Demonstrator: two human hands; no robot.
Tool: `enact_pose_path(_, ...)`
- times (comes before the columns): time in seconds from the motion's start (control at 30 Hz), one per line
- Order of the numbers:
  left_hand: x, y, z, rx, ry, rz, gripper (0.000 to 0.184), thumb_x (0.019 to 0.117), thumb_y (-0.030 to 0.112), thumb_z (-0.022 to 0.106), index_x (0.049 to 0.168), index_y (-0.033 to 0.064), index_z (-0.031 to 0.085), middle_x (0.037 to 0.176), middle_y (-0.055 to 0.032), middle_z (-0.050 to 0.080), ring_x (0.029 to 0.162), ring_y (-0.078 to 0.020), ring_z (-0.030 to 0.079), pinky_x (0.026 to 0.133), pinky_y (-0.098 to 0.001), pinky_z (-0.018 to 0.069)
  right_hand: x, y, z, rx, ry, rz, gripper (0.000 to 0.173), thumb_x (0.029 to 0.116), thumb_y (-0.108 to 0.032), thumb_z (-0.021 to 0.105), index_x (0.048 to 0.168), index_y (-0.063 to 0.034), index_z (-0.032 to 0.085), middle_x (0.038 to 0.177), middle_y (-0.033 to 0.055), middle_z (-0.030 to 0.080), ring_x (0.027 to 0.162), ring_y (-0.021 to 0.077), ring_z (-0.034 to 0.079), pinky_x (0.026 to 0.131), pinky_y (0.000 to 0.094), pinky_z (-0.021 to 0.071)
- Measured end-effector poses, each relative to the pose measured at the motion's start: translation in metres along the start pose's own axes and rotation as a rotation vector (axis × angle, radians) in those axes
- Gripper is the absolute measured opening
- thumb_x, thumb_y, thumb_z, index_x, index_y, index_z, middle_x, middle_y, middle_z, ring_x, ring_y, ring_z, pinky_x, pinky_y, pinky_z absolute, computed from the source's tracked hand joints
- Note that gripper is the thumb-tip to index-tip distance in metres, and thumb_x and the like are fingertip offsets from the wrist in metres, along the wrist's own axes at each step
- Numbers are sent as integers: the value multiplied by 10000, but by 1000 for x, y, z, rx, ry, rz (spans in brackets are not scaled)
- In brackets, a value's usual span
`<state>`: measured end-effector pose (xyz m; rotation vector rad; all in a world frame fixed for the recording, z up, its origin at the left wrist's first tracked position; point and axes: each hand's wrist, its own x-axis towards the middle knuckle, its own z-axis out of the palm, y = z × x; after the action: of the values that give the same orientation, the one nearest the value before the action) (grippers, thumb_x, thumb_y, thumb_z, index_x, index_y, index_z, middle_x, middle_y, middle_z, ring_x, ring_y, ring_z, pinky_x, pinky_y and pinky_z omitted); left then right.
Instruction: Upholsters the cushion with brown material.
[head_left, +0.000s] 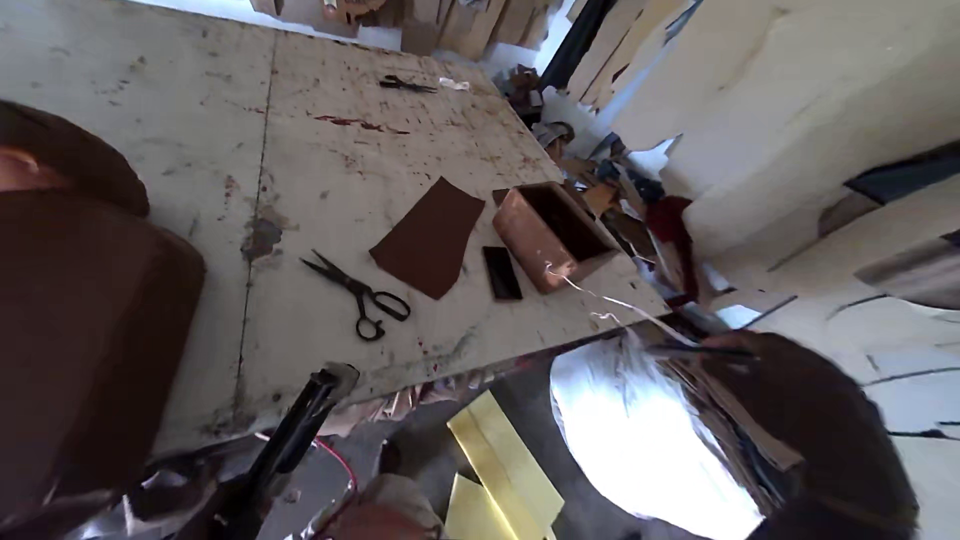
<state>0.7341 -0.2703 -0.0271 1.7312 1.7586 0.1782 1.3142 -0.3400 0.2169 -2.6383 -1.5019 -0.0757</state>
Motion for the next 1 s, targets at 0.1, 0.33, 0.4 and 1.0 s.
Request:
enact_pose_path(0.1, -24, 6, -24, 2, -63, 173, 598, 997, 566, 543, 1325, 75, 639, 1148, -215, 710, 1034, -384, 698, 920, -623, 524, -53, -52, 27, 356, -229, -177, 214, 902, -290, 758, 1080, -171, 767, 991, 8, 734, 819, 151, 688, 730, 399, 591)
enact_pose_path(0.33, -84, -20, -58, 35, -307, 344, 437, 1012, 424, 572, 1350, 156, 642, 1026, -198, 730, 916, -413, 705, 823, -643, 520, -163, -217, 128, 1203, -512, -617, 219, 900, -278, 784, 1071, -154, 728, 1029, -10, 703, 871, 93, 686, 758, 276, 618)
enact_pose_path(0.4, -101, -31, -71, 168, -432, 296, 431, 1020, 492, 545, 1398, 291, 596, 1035, -143, 730, 956, -378, 700, 840, -638, 512, -187, -244, 133, 1100, -500, -710, 192, 905, -290, 781, 1040, -161, 734, 1012, -17, 713, 848, 97, 689, 718, 266, 616)
enact_pose_path(1.0, -205, -131, -109, -62, -226, 224, 421, 976, 569, 572, 1333, 351, 614, 877, -57, 708, 783, -271, 690, 711, -558, 547, -255, -362, 123, 1116, -664, -930, 689, 788, -572, 825, 1370, -260, 628, 929, -78, 606, 702, 16, 528, 587, 205, 485)
